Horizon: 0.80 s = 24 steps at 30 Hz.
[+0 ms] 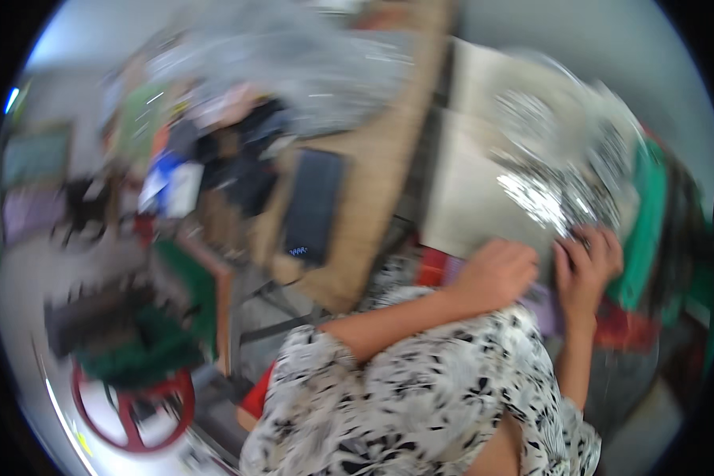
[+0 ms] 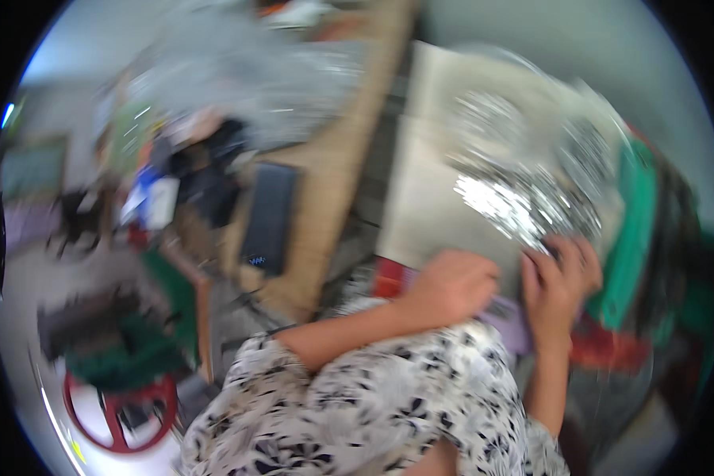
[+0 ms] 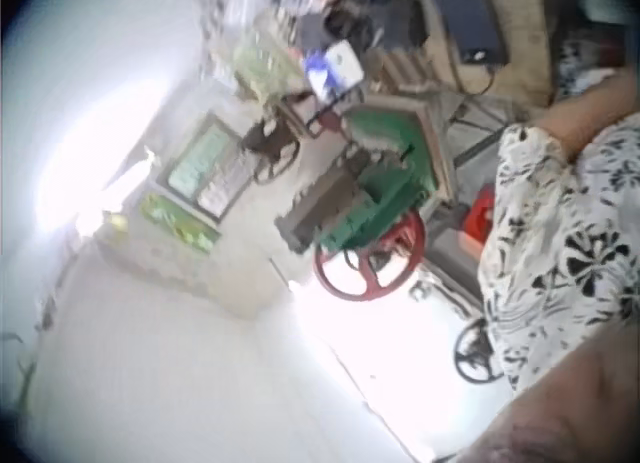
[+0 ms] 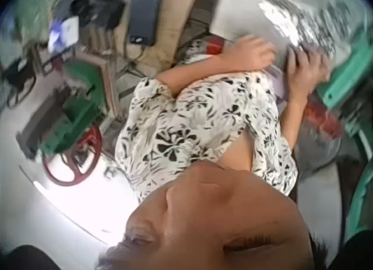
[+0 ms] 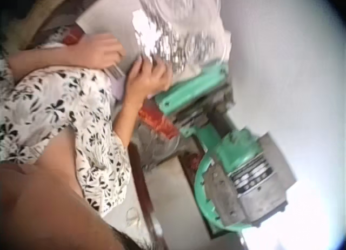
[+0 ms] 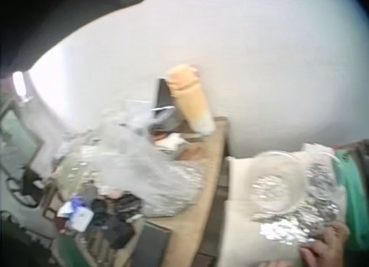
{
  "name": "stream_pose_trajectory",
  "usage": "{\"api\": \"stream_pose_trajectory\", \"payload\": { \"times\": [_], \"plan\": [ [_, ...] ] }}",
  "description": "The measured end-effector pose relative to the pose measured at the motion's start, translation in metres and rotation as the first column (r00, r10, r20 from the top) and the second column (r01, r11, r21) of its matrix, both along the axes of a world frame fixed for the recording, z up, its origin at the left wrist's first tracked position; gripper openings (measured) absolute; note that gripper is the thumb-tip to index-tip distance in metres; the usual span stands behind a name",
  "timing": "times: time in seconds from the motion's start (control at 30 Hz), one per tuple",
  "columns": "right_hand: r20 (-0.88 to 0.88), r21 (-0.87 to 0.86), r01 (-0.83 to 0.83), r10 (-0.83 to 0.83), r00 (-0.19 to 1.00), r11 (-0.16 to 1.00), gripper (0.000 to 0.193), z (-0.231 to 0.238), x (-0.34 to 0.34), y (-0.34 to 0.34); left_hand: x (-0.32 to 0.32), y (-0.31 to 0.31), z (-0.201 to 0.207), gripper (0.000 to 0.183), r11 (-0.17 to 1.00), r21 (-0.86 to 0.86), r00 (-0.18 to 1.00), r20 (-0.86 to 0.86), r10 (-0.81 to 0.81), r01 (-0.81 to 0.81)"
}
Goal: The person fits small metal pieces into the slots of a metal bar by hand, inserts the bar into a benchtop press machine, and attaches more metal pieces into the bar.
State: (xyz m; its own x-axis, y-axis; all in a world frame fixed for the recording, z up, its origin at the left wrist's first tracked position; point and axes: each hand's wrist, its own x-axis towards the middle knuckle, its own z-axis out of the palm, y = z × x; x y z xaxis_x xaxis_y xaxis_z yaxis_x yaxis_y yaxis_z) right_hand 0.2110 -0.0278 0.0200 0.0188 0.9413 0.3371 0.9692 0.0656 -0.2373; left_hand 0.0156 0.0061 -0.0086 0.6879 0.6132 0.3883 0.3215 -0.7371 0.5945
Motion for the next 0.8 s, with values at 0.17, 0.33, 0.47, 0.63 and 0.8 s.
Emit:
{"api": "stream_pose_trajectory", "payload": {
  "times": [0.17,0.33,0.47,0.63,0.8],
  "plan": [
    [0.093,-0.049,-0.026,0.03,0.995,0.998,0.01,-0.009,0.007,-0.01,0.008,0.006,-0.018,0.011,0.965,0.164,0.971,-0.09,0.221,-0.204],
    [0.112,-0.206,-0.063,0.088,0.99,0.976,0.013,0.024,-0.001,0.002,0.013,0.01,-0.043,0.018,0.977,0.064,0.978,0.045,0.202,-0.204],
    [0.085,-0.204,-0.116,0.136,0.987,0.972,0.015,0.026,0.007,0.012,0.018,0.02,-0.048,0.023,0.99,0.028,0.987,0.089,0.136,-0.139],
    [0.073,-0.164,-0.097,0.11,0.991,0.982,0.014,0.022,0.005,0.017,0.019,0.027,-0.049,0.022,0.986,0.043,0.984,0.079,0.156,-0.16],
    [0.102,-0.138,-0.078,0.093,0.991,0.987,0.015,0.016,0.007,0.015,0.017,0.031,-0.051,0.026,0.991,0.022,0.987,0.094,0.131,-0.134]
  ]
}}
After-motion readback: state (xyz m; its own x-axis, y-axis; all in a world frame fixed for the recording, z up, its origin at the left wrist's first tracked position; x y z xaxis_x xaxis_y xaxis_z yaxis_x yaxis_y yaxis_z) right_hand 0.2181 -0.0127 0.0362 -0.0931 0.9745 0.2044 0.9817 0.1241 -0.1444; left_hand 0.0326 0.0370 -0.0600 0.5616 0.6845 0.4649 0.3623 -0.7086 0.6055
